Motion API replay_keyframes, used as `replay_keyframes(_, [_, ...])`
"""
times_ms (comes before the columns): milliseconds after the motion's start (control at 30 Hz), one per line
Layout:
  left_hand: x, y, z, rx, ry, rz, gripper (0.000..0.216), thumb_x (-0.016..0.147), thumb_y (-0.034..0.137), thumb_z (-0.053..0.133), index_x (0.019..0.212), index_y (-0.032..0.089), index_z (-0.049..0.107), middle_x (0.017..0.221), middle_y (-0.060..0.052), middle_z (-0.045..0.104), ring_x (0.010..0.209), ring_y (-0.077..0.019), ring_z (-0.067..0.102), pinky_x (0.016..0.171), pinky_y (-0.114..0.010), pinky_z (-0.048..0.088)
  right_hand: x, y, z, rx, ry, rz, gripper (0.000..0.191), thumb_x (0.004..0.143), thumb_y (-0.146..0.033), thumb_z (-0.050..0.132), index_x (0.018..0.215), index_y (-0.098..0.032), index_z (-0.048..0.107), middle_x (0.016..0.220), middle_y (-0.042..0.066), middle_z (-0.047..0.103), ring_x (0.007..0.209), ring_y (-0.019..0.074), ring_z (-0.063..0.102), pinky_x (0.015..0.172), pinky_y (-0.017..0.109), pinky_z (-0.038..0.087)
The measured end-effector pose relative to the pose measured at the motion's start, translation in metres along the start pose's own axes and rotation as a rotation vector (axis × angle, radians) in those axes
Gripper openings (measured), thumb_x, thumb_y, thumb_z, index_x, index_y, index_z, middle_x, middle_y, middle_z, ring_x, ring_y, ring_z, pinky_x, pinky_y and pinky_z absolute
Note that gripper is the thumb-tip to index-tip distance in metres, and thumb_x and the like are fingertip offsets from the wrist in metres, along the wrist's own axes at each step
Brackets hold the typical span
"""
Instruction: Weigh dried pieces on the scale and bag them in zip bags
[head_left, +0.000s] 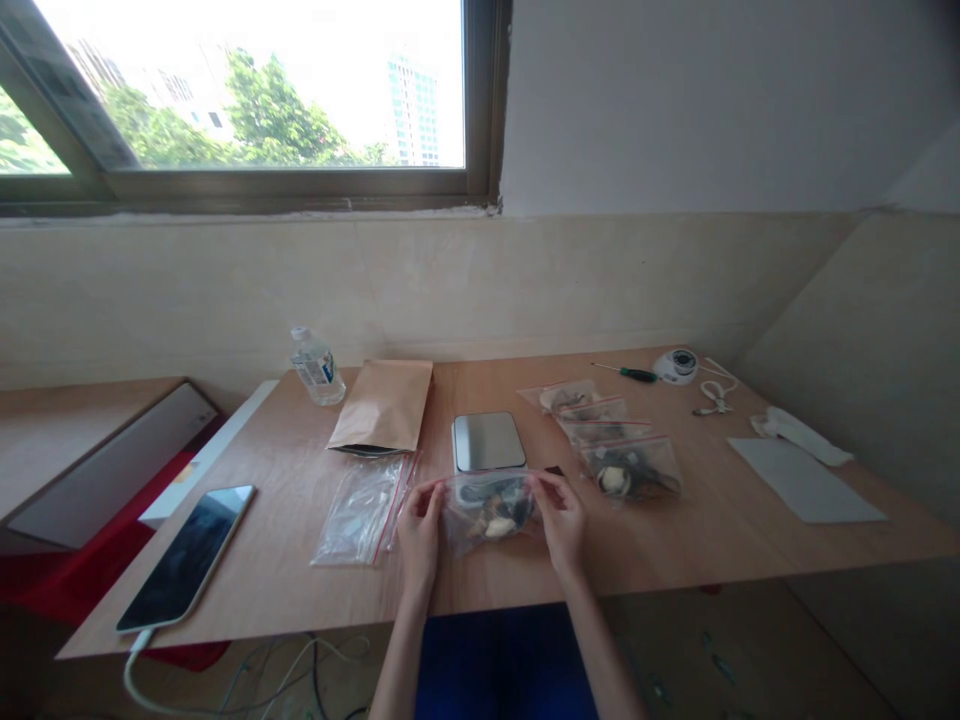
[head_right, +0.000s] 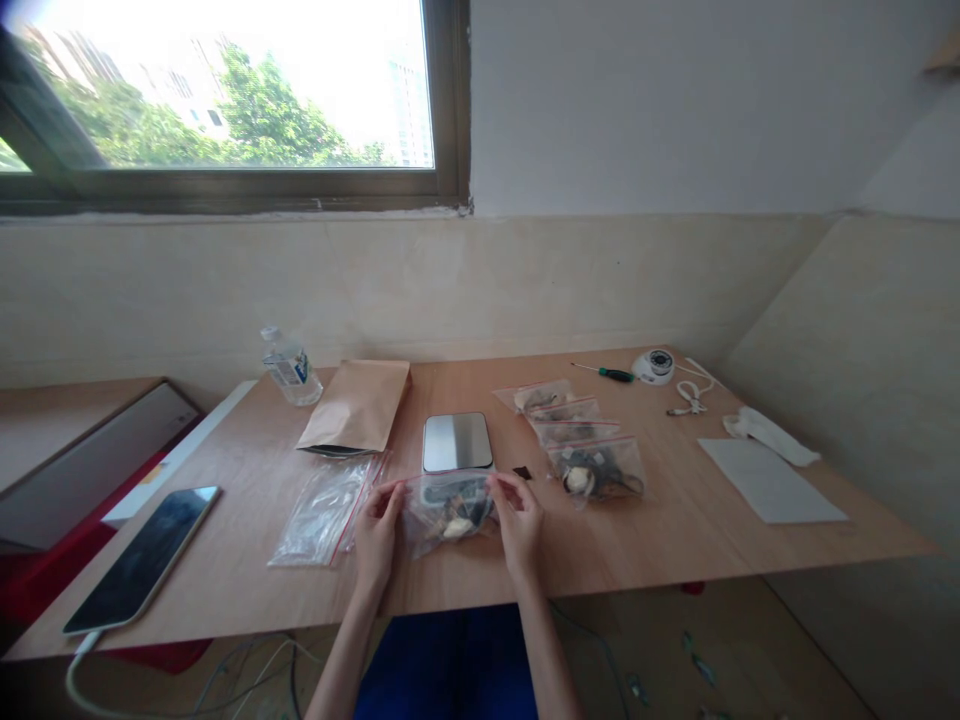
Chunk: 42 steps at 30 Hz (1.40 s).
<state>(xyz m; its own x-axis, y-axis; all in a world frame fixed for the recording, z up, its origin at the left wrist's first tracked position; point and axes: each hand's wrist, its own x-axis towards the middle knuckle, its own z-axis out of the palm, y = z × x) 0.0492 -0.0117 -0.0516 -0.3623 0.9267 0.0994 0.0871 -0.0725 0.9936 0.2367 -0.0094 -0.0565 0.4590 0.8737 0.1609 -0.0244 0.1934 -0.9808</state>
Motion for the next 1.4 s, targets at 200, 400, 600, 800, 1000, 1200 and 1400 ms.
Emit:
replay_keyframes(200, [-0.0005, 0.0041, 0.0011, -0.073, -0.036, -0.027, 0.034, 0.072, 0.045, 0.062, 0.087, 0.015, 0.067, 0.084, -0.007, 0.068, 0.079, -0.0199, 0.062, 0.071, -0.029, 0.047, 0.0004, -0.0007, -0.0014, -0.02, 0.034, 0.023, 0.032, 0.071, -0.045, 0.064, 0.082, -0.015, 0.067, 0.083, 0.01, 0.071, 0.077, 0.0229, 0.066, 0.07, 0.033, 0.053])
replay_keyframes(400, [-0.001, 0.0006, -0.0002, -0.078, -0.064, -0.025, 0.034, 0.075, 0.045, 0.06, 0.089, 0.015, 0.066, 0.084, -0.006, 0.068, 0.078, -0.0183, 0.061, 0.07, -0.027, 0.046, 0.0005, 0.0004, -0.0015, -0.023, 0.043, 0.037, 0.033, 0.07, -0.046, 0.065, 0.082, -0.015, 0.068, 0.088, 0.011, 0.071, 0.084, 0.0243, 0.066, 0.075, 0.034, 0.052])
replay_keyframes(600, [-0.0025, -0.0006, 0.0015, -0.108, -0.04, 0.0, 0.033, 0.076, 0.044, 0.059, 0.089, 0.015, 0.066, 0.085, -0.006, 0.067, 0.078, -0.0182, 0.06, 0.07, -0.027, 0.046, 0.0, 0.0011, -0.0027, -0.073, 0.044, 0.024, 0.037, 0.074, -0.048, 0.06, 0.088, -0.015, 0.069, 0.09, 0.012, 0.071, 0.086, 0.0254, 0.066, 0.077, 0.035, 0.051])
replay_keyframes(800, [-0.0027, -0.0002, 0.0013, -0.108, -0.043, -0.016, 0.032, 0.075, 0.044, 0.06, 0.088, 0.015, 0.066, 0.085, -0.006, 0.067, 0.079, -0.0181, 0.06, 0.07, -0.027, 0.046, 0.0003, 0.0024, -0.0029, -0.131, 0.045, -0.053, 0.037, 0.077, -0.048, 0.056, 0.088, -0.015, 0.069, 0.091, 0.012, 0.071, 0.087, 0.0248, 0.065, 0.079, 0.035, 0.05])
replay_keyframes(1000, [-0.0038, 0.0033, 0.0008, -0.074, -0.039, 0.006, 0.031, 0.077, 0.043, 0.058, 0.088, 0.015, 0.066, 0.085, -0.006, 0.067, 0.081, -0.019, 0.06, 0.073, -0.028, 0.045, 0.0013, 0.008, -0.0029, -0.118, 0.05, -0.057, 0.036, 0.077, -0.048, 0.057, 0.087, -0.015, 0.066, 0.09, 0.012, 0.07, 0.085, 0.0241, 0.065, 0.079, 0.036, 0.051])
replay_keyframes(1200, [-0.0059, 0.0064, 0.0031, -0.076, -0.059, 0.018, 0.028, 0.078, 0.042, 0.057, 0.086, 0.016, 0.064, 0.083, -0.005, 0.066, 0.079, -0.0173, 0.06, 0.073, -0.026, 0.045, 0.0007, 0.0082, -0.0034, -0.076, 0.033, -0.017, 0.036, 0.077, -0.047, 0.057, 0.089, -0.014, 0.064, 0.091, 0.013, 0.07, 0.084, 0.0234, 0.066, 0.077, 0.035, 0.052])
replay_keyframes(1400, [-0.0046, 0.0058, 0.0043, -0.143, -0.054, -0.011, 0.029, 0.077, 0.044, 0.058, 0.086, 0.017, 0.06, 0.081, -0.004, 0.065, 0.079, -0.0177, 0.062, 0.071, -0.027, 0.047, 0.0007, 0.0042, -0.0018, -0.044, -0.002, -0.036, 0.033, 0.076, -0.047, 0.058, 0.084, -0.016, 0.063, 0.084, 0.011, 0.071, 0.079, 0.0224, 0.067, 0.072, 0.034, 0.053])
